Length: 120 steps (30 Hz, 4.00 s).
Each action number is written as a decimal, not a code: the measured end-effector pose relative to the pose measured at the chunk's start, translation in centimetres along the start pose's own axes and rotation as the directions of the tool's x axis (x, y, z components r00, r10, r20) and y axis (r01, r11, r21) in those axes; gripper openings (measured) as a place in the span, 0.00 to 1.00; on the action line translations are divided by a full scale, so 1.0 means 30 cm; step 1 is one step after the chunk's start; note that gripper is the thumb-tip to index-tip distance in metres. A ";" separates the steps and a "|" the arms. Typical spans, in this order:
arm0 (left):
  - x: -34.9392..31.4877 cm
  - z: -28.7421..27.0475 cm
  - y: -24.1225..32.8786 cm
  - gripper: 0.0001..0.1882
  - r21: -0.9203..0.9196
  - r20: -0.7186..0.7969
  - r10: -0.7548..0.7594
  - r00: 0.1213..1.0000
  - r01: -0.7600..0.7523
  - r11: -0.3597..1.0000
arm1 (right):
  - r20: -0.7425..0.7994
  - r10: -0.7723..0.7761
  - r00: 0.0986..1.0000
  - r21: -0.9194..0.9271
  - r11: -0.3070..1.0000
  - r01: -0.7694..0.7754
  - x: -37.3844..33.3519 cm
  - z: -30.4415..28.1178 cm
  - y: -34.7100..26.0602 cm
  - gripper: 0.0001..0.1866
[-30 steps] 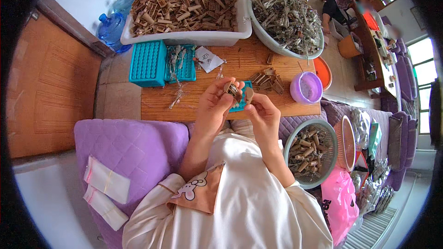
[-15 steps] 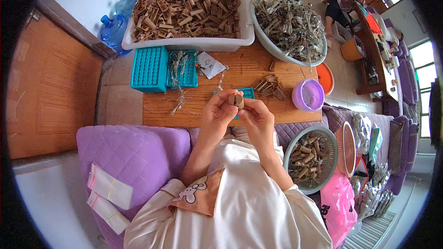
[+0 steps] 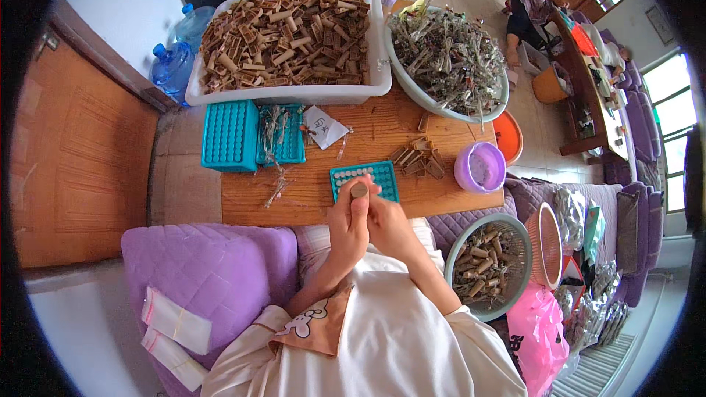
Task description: The person fills small cardboard tubes with herbal material by hand.
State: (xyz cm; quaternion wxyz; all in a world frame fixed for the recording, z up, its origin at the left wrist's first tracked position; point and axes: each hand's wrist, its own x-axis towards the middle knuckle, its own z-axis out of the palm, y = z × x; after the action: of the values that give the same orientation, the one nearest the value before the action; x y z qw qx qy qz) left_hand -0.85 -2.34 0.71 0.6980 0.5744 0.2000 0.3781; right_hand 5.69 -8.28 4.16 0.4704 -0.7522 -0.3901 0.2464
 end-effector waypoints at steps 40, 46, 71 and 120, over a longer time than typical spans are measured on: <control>0.003 -0.049 -0.094 0.26 -0.740 0.595 -0.323 0.736 0.659 0.137 | -0.281 -0.124 0.952 -0.751 0.645 -0.138 0.102 -0.645 0.491 0.06; 0.015 -0.093 -0.120 0.19 -0.786 0.568 -0.300 0.767 0.613 0.080 | -0.363 0.021 0.932 -0.531 0.817 -0.225 0.088 -0.673 0.410 0.08; 0.037 -0.063 -0.089 0.21 -0.765 0.643 -0.380 0.665 0.528 -0.369 | -0.446 0.056 0.893 0.067 0.997 -0.029 0.066 -0.507 0.243 0.05; 0.009 -0.019 -0.079 0.21 -0.484 0.591 -0.396 0.702 0.702 0.522 | 0.290 -0.328 0.899 -0.206 0.896 0.393 0.049 -0.269 0.024 0.07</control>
State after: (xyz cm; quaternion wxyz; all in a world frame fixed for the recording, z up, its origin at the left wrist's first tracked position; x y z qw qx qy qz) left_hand -0.37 -1.88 -1.67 0.9657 0.2454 0.0712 0.0470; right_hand 12.75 -11.40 7.04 0.3530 -0.6843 -0.6082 0.1929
